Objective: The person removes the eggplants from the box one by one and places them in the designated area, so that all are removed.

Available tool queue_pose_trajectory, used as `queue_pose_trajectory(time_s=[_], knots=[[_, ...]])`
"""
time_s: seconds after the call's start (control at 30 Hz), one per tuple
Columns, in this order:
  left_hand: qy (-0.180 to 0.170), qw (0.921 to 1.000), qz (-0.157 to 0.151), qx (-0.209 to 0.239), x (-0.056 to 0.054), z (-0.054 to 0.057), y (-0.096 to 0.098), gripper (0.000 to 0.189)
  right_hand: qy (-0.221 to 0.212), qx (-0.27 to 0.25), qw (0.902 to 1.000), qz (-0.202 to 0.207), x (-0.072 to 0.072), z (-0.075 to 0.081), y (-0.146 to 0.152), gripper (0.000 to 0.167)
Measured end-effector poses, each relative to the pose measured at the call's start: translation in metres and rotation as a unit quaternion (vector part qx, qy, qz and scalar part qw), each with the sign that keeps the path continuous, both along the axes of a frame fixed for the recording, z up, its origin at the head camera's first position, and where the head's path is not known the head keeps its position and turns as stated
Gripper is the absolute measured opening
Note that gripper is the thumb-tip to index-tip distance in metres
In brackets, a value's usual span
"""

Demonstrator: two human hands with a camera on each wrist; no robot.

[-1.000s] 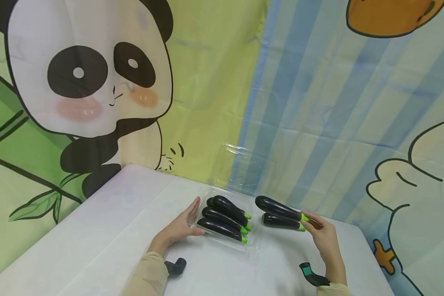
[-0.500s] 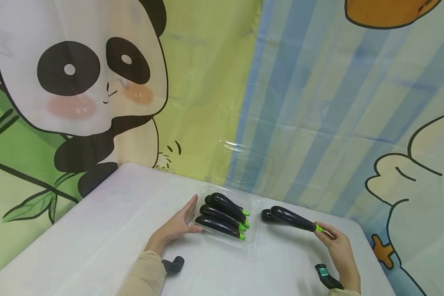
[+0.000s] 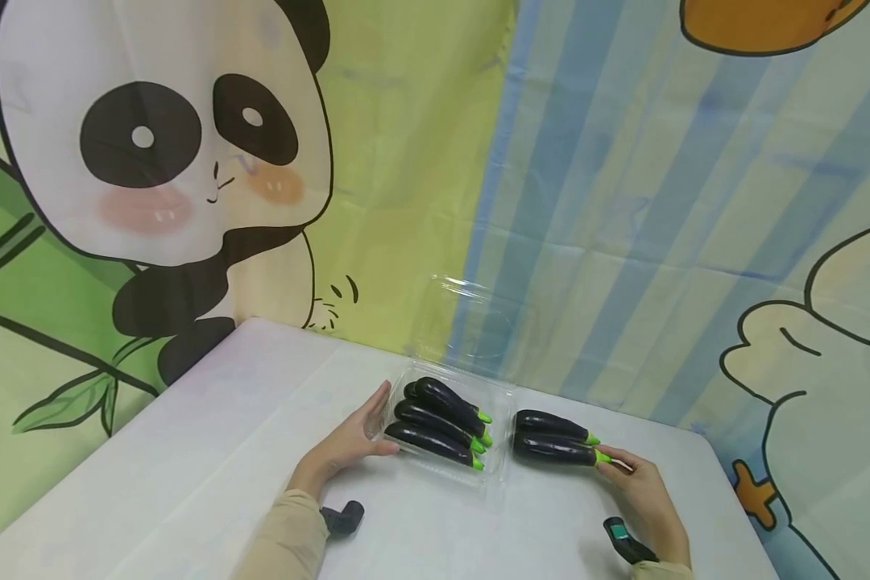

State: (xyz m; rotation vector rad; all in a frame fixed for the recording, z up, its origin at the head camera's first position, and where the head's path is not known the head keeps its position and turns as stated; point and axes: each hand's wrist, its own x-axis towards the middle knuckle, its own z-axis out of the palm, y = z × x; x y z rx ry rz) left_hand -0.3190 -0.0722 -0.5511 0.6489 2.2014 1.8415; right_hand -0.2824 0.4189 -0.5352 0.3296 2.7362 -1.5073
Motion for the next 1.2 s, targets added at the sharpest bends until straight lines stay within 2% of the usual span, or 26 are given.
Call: queue_pose_trajectory(time_s=[0.27,0.57,0.9,1.2], knots=[[-0.01,0.9999,-0.001,0.01,0.001,0.003,0.002,0.115,0.013,0.031,0.9994,0.006,-0.006,-0.009,0.001,0.045],[-0.009,1.0,0.002,0.001,0.001,0.002,0.002,0.116,0.029,0.049,0.9982,-0.019,-0.011,-0.018,0.001,0.046],[-0.014,0.9999,0.001,0.009,0.001,0.001,0.001,0.115,0.053,0.102,0.993,-0.026,-0.013,-0.02,0.002,0.039],[-0.012,0.9999,0.001,0.012,0.001,0.001,0.001,0.115,0.063,0.102,0.992,-0.041,-0.016,-0.023,0.0,0.037]])
